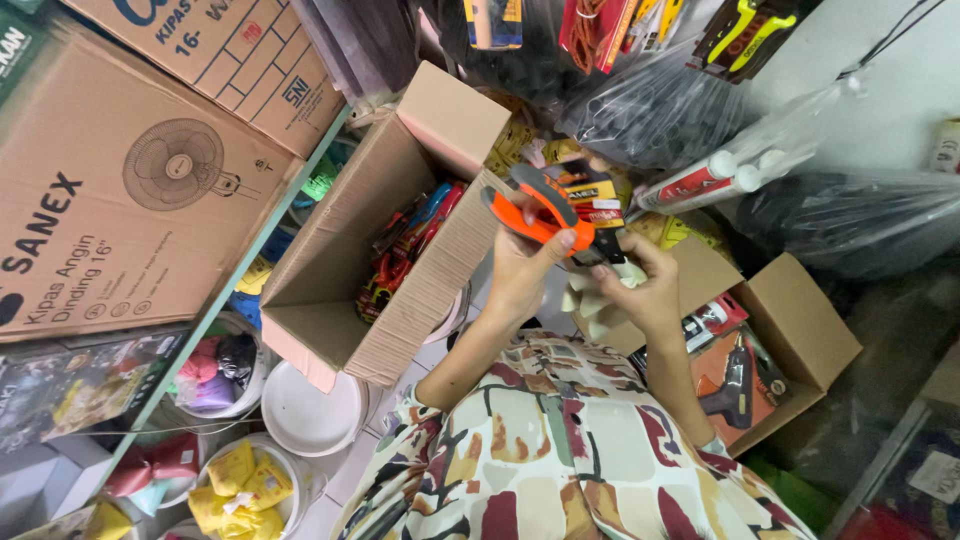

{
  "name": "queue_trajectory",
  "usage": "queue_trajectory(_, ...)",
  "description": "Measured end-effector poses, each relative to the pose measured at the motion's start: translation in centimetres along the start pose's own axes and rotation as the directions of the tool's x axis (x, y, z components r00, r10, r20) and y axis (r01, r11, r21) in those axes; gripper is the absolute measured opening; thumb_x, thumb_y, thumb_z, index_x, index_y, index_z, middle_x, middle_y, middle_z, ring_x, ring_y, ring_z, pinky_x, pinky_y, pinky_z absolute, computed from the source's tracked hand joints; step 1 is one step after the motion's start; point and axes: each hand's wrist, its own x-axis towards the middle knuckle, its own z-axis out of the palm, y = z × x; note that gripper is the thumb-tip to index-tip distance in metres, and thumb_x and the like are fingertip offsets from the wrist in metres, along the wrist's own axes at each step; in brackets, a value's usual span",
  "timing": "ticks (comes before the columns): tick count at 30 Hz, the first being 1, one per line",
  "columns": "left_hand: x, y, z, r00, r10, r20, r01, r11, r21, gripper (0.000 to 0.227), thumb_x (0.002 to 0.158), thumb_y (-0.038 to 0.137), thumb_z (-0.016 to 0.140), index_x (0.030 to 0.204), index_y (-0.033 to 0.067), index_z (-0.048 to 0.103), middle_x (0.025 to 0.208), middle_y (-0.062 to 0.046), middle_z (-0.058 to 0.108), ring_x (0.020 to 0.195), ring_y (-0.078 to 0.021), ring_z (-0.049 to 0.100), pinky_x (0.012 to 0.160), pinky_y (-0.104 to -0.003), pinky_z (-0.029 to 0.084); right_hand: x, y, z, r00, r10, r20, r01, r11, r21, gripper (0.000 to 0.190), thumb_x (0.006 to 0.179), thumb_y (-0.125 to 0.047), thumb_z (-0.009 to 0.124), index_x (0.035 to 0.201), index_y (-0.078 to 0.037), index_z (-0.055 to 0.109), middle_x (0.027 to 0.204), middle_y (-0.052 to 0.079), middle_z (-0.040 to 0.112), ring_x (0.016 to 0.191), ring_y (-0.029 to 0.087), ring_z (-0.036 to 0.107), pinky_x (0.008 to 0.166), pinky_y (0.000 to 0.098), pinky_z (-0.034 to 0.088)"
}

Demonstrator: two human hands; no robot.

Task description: The person sorts and cleans various hardware items, including a soldering iron and pliers, by wiping them with a cloth and placing them into cardboard boxes on the floor.

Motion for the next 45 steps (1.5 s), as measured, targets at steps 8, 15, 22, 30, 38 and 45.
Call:
queue_trajectory(8, -0.4, 1.0, -0.9, 0.983, -0.084, 0.164, 0.063, 0.990, 0.130, 0.047, 0.089, 0.004, 0.081, 0.114, 0.0103, 0.042, 0.120, -0.007, 0.058, 0.118, -0.0157, 0.058, 0.108, -0.035, 0.048, -1.0, 3.1, 1.0, 0.998, -0.057, -0.032, 0.059, 0.996, 0.067, 0.020, 0.081, -0.011, 0.077, 0.097, -0.001, 0.070, 0.091, 0.002, 0.070, 0.084, 0.008, 0.063, 0.080, 0.0252, 0.052)
queue_trajectory(15, -0.2, 2.2, -3.4, 0.964, -0.166, 0.210, 0.128, 0.974, 0.185, 0.052, 0.091, 0.004, 0.085, 0.113, 0.0125, 0.039, 0.122, -0.008, 0.060, 0.122, -0.0159, 0.058, 0.112, -0.034, 0.047, 0.2, 2.9, 2.5, 0.994, -0.034, 0.104, 0.013, 0.980, 0.200, 0.041, 0.078, -0.023, 0.076, 0.111, 0.000, 0.072, 0.107, 0.006, 0.074, 0.099, 0.013, 0.069, 0.094, 0.0297, 0.053)
queue_trajectory(22, 2.4, 2.6, -6.2, 0.941, -0.324, 0.096, 0.316, 0.944, 0.090, 0.051, 0.075, 0.009, 0.088, 0.118, 0.0066, 0.061, 0.111, -0.004, 0.069, 0.106, -0.0155, 0.065, 0.098, -0.034, 0.053, 3.8, 1.6, -0.7, 0.966, -0.102, 0.236, 0.050, 0.975, 0.218, 0.057, 0.084, -0.048, 0.074, 0.116, -0.001, 0.066, 0.120, 0.010, 0.066, 0.114, 0.018, 0.062, 0.104, 0.0324, 0.049)
queue_trajectory(30, 6.4, 6.2, -6.7, 0.932, -0.241, 0.270, 0.188, 0.960, 0.207, 0.046, 0.081, 0.006, 0.089, 0.107, 0.0117, 0.051, 0.107, -0.003, 0.066, 0.103, -0.0126, 0.064, 0.096, -0.029, 0.053, 9.6, -10.1, 1.4, 0.927, -0.055, -0.372, 0.299, 0.706, 0.641, 0.078, 0.096, -0.067, 0.049, 0.136, 0.000, 0.050, 0.131, 0.020, 0.060, 0.118, 0.031, 0.058, 0.107, 0.0442, 0.045)
queue_trajectory(38, 6.5, 7.7, -7.2, 0.893, -0.204, 0.402, -0.069, 0.819, 0.569, 0.037, 0.087, 0.000, 0.079, 0.104, 0.0093, 0.047, 0.100, 0.000, 0.049, 0.097, -0.0080, 0.050, 0.090, -0.026, 0.048, 12.2, -7.1, 8.4, 0.961, -0.269, -0.060, 0.255, 0.951, -0.175, 0.044, 0.108, -0.038, 0.059, 0.108, 0.005, 0.068, 0.099, 0.015, 0.069, 0.089, 0.021, 0.065, 0.081, 0.0316, 0.051)
queue_trajectory(45, 6.8, 10.6, -9.5, 0.891, -0.008, 0.455, -0.363, 0.590, 0.721, 0.039, 0.086, 0.002, 0.084, 0.102, 0.0095, 0.049, 0.099, -0.004, 0.054, 0.096, -0.0153, 0.053, 0.086, -0.030, 0.047, 17.1, -1.7, 9.4, 0.994, 0.028, -0.101, 0.059, 0.649, 0.759, 0.034, 0.114, -0.028, 0.054, 0.101, 0.001, 0.066, 0.094, 0.013, 0.068, 0.086, 0.019, 0.064, 0.076, 0.0312, 0.050)
